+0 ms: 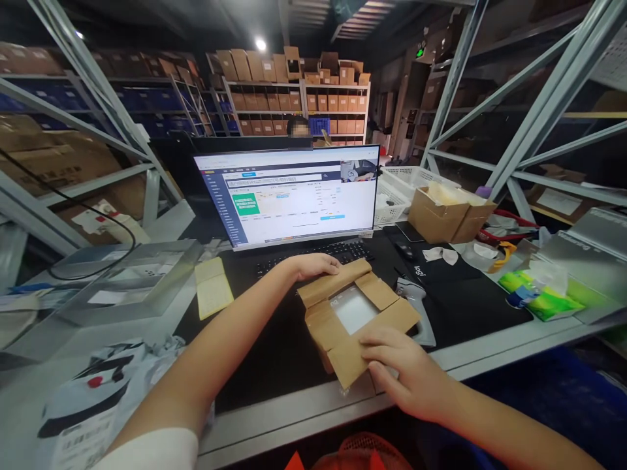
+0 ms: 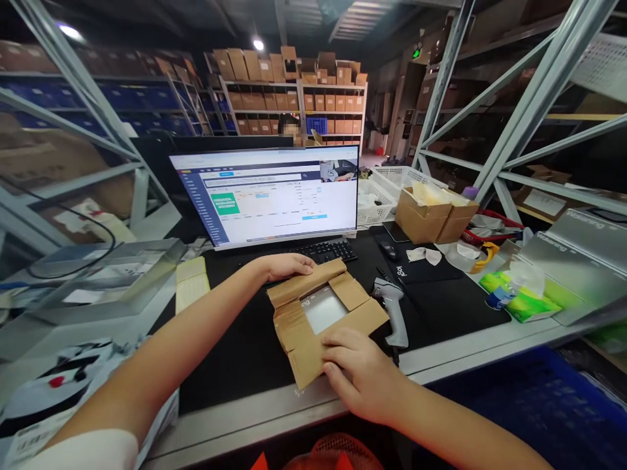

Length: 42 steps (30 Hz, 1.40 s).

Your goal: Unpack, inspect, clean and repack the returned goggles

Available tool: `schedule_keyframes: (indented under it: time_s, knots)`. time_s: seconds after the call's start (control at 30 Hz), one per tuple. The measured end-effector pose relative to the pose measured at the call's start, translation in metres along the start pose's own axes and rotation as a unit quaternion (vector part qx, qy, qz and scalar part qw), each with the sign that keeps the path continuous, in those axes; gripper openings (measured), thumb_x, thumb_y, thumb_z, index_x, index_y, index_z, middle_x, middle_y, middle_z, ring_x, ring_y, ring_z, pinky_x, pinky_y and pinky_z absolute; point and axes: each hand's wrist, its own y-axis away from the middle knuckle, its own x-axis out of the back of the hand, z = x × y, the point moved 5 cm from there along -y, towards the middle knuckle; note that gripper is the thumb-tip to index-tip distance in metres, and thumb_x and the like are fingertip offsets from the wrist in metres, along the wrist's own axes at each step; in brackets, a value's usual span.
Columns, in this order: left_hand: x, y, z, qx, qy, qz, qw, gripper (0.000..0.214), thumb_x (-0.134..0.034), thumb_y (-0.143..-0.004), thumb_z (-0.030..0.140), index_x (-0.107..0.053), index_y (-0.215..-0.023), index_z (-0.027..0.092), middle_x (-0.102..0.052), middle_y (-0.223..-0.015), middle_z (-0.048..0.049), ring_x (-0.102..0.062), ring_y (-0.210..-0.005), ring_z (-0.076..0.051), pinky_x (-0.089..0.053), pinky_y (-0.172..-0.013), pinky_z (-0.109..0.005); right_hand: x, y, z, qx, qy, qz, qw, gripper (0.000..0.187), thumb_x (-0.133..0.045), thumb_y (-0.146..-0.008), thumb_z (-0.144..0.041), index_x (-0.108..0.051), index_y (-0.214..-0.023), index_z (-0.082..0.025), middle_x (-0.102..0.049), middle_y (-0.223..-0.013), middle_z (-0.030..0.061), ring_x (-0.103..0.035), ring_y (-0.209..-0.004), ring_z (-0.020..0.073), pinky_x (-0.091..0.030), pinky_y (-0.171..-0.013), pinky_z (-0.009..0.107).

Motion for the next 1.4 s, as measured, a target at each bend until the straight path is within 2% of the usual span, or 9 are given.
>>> schedule_keyframes:
  time_s: [0.17, 0.47, 0.7, 0.87, 1.0, 1.1, 1.2, 1.33, 1.4]
  knots:
    - [-0.005, 0.005, 0.006, 0.015, -0.006, 0.029, 0.999, 0.032, -0.053, -0.093, 0.030, -0.071, -0.117, 0.017, -0.078, -0.104, -0.0088, -0.072, -0.087, -0.022, -0.055, -0.080, -0.035, 0.028, -0.048, 0.022, -0.085, -0.104, -0.218, 0.967, 0.022, -0.054, -0.097, -0.030, -0.074, -0.092, -0.022, -0.077, -0.095, 0.0026, -0.070, -0.089, 0.0181, -0.054, -0.082, 0.029]
    - [-0.051, 0.047, 0.066, -0.032, -0.361, 0.221, 0.905, 0.031, -0.047, -0.096, 0.022, -0.067, -0.118, 0.016, -0.060, -0.136, -0.0178, -0.064, -0.109, -0.031, -0.046, -0.093, -0.046, 0.033, -0.119, 0.089, -0.220, 0.307, -0.404, 0.833, 0.057, -0.067, -0.079, -0.060, -0.077, -0.101, -0.009, -0.075, -0.103, 0.0260, -0.073, -0.094, 0.0406, -0.056, -0.077, 0.047]
    - [-0.039, 0.037, 0.024, 0.032, -0.216, 0.148, 0.964, 0.057, -0.048, -0.099, 0.038, -0.045, -0.151, 0.015, -0.055, -0.149, -0.0163, -0.062, -0.126, -0.033, -0.048, -0.101, -0.043, 0.035, -0.116, 0.099, -0.199, 0.269, -0.377, 0.864, 0.046, -0.061, -0.081, -0.049, -0.075, -0.101, -0.010, -0.076, -0.096, 0.0235, -0.074, -0.088, 0.0374, -0.055, -0.076, 0.044]
    - [-0.039, 0.024, -0.001, -0.030, 0.061, -0.001, 0.998, 0.054, -0.039, -0.102, 0.054, -0.052, -0.148, 0.028, -0.060, -0.147, -0.0042, -0.060, -0.130, -0.025, -0.045, -0.110, -0.036, 0.064, -0.084, 0.168, -0.301, -0.050, -0.303, 0.903, 0.027, -0.055, -0.081, -0.036, -0.070, -0.093, -0.016, -0.075, -0.087, 0.0087, -0.069, -0.074, 0.0239, -0.051, -0.062, 0.031]
    - [-0.048, 0.020, -0.008, -0.025, 0.139, 0.005, 0.990, 0.051, -0.040, -0.102, 0.053, -0.059, -0.142, 0.026, -0.062, -0.143, -0.0044, -0.062, -0.129, -0.025, -0.047, -0.110, -0.037, 0.052, -0.039, 0.205, -0.407, -0.373, -0.178, 0.815, 0.037, -0.072, -0.072, -0.048, -0.068, -0.090, -0.016, -0.073, -0.085, 0.0069, -0.071, -0.077, 0.0222, -0.057, -0.069, 0.032]
    - [-0.039, 0.036, 0.006, -0.059, -0.014, 0.154, 0.986, 0.043, -0.048, -0.100, 0.044, -0.065, -0.135, 0.024, -0.061, -0.145, -0.0097, -0.057, -0.134, -0.029, -0.044, -0.114, -0.047, 0.041, -0.016, 0.212, -0.429, -0.450, -0.127, 0.773, 0.041, -0.076, -0.073, -0.054, -0.067, -0.088, -0.016, -0.073, -0.086, 0.0088, -0.073, -0.083, 0.0235, -0.060, -0.078, 0.036]
    - [-0.041, 0.072, 0.040, -0.185, -0.178, 0.247, 0.934, 0.031, -0.052, -0.098, 0.032, -0.072, -0.121, 0.023, -0.066, -0.138, -0.0117, -0.050, -0.140, -0.031, -0.039, -0.116, -0.053, 0.045, -0.015, 0.210, -0.430, -0.369, -0.103, 0.818, 0.042, -0.067, -0.080, -0.054, -0.067, -0.101, -0.017, -0.074, -0.102, 0.0117, -0.072, -0.092, 0.0261, -0.060, -0.082, 0.039]
    - [-0.072, 0.106, 0.064, -0.271, -0.174, 0.129, 0.938, 0.036, -0.044, -0.102, 0.037, -0.065, -0.127, 0.021, -0.072, -0.123, -0.0117, -0.058, -0.129, -0.027, -0.043, -0.113, -0.043, 0.066, -0.049, 0.186, -0.306, -0.036, -0.102, 0.946, 0.044, -0.052, -0.090, -0.038, -0.059, -0.129, -0.020, -0.060, -0.140, 0.0139, -0.065, -0.118, 0.0301, -0.053, -0.100, 0.046]
    - [-0.082, 0.109, 0.061, -0.238, -0.155, 0.107, 0.953, 0.046, -0.033, -0.104, 0.046, -0.064, -0.126, 0.019, -0.070, -0.120, -0.0145, -0.059, -0.123, -0.028, -0.042, -0.111, -0.044, 0.064, -0.068, 0.166, -0.227, 0.137, -0.164, 0.950, 0.044, -0.050, -0.092, -0.039, -0.061, -0.129, -0.017, -0.055, -0.146, 0.0171, -0.063, -0.121, 0.0348, -0.049, -0.104, 0.051]
